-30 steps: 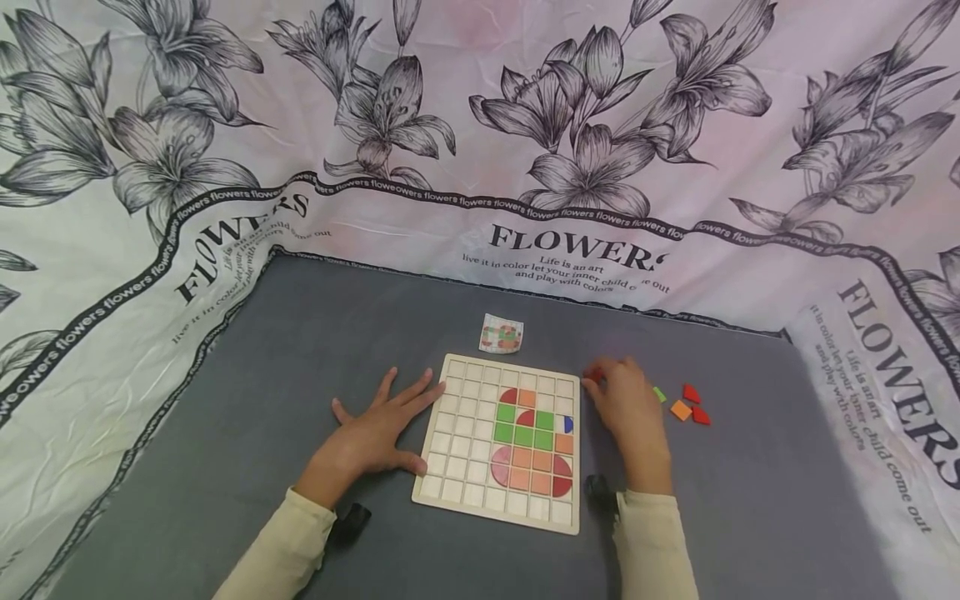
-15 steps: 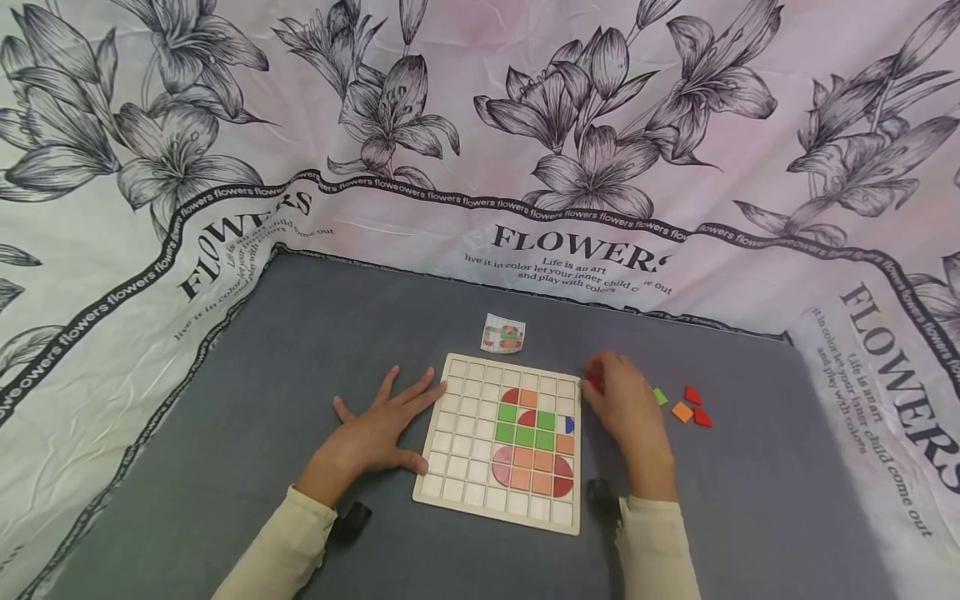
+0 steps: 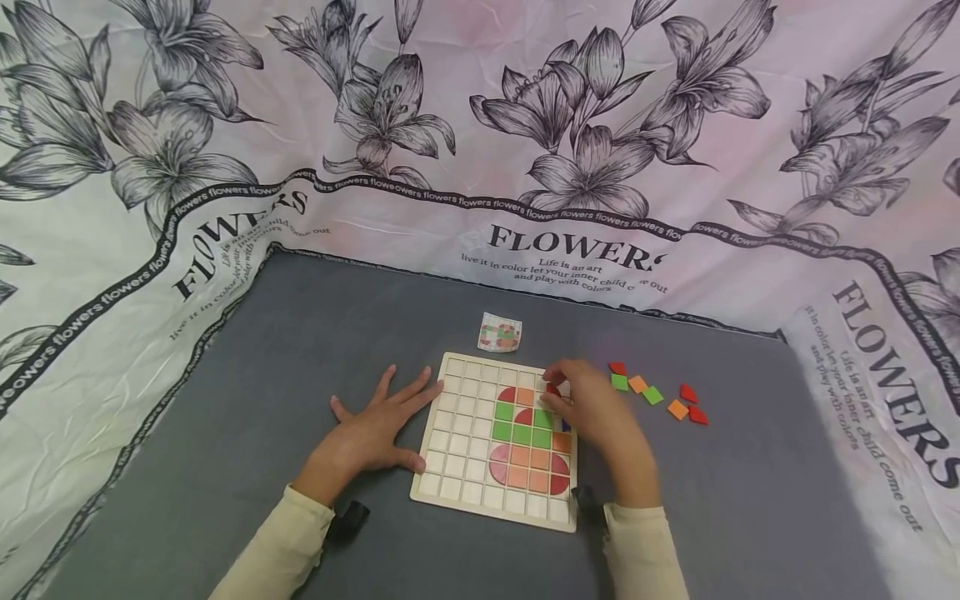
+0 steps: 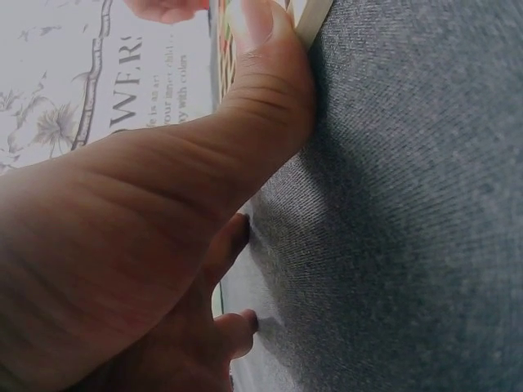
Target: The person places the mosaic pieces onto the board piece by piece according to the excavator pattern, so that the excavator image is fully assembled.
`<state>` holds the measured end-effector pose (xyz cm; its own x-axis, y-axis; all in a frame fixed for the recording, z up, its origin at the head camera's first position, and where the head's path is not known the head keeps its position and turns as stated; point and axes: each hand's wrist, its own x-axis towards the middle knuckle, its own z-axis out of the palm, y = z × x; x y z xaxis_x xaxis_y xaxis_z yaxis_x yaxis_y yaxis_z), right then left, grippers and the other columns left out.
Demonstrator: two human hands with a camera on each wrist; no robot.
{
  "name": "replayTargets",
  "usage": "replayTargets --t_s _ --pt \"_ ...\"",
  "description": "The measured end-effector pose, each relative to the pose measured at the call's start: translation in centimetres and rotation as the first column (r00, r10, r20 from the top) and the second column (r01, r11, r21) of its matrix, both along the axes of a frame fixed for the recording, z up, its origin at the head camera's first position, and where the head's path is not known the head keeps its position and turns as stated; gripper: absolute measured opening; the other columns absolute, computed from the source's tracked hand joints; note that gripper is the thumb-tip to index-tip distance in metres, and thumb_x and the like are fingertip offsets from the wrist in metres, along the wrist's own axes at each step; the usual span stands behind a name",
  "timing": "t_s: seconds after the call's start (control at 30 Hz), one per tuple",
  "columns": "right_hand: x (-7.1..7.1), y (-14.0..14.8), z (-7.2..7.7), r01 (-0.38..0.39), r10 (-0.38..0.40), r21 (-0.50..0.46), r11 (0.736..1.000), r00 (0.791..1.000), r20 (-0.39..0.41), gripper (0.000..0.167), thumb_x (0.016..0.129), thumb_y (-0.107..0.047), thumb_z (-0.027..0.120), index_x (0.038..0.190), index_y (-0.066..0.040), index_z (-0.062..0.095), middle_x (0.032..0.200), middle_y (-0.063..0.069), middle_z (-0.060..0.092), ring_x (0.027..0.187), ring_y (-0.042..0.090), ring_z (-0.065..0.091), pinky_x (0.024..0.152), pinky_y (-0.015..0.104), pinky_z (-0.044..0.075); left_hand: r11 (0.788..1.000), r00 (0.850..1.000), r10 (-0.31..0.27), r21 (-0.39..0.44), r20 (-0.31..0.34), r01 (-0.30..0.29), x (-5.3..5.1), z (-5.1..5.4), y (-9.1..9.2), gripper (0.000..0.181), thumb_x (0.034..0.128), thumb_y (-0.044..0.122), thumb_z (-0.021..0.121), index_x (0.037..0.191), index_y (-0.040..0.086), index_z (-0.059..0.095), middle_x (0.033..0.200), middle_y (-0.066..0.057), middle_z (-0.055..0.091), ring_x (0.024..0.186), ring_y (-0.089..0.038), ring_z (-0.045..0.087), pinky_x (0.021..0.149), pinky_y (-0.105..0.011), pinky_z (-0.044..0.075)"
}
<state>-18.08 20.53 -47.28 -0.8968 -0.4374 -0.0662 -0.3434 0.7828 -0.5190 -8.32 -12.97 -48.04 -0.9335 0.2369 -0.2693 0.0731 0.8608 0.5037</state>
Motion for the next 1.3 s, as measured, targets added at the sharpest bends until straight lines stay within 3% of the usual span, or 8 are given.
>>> replayTargets --t_s 0.3,1.3 --pt "0.26 -0.99 -0.89 -0.076 0.076 0.02 0.997 0.996 -0.044 0.025 0.095 -0.022 0.083 0.115 -0.01 0.071 0.106 0.002 0.07 0.083 0.016 0.058 0.073 0.036 0.054 1.0 1.0 -0.001 0.01 0.001 0.001 0.02 -0.09 -0.14 0.118 0.0712 0.043 0.096 0.168 0.039 0.029 0.177 0.011 0.016 0.164 -0.038 -0.006 0.095 -0.098 -0.008" --pt "0.8 -1.07 -0.66 -0.03 0.031 0.072 0.997 0.999 -0.016 0.016 0.097 -0.016 0.08 0.112 -0.01 0.076 0.107 0.005 0.071 0.09 0.02 0.065 0.078 0.043 0.059 1.0 1.0 -0.01 0.015 -0.021 0.01 0.1 -0.29 -0.2 0.118 0.0704 0.043 0.096 0.169 0.037 0.031 0.177 0.008 0.018 0.164 -0.04 -0.004 0.094 -0.099 -0.007"
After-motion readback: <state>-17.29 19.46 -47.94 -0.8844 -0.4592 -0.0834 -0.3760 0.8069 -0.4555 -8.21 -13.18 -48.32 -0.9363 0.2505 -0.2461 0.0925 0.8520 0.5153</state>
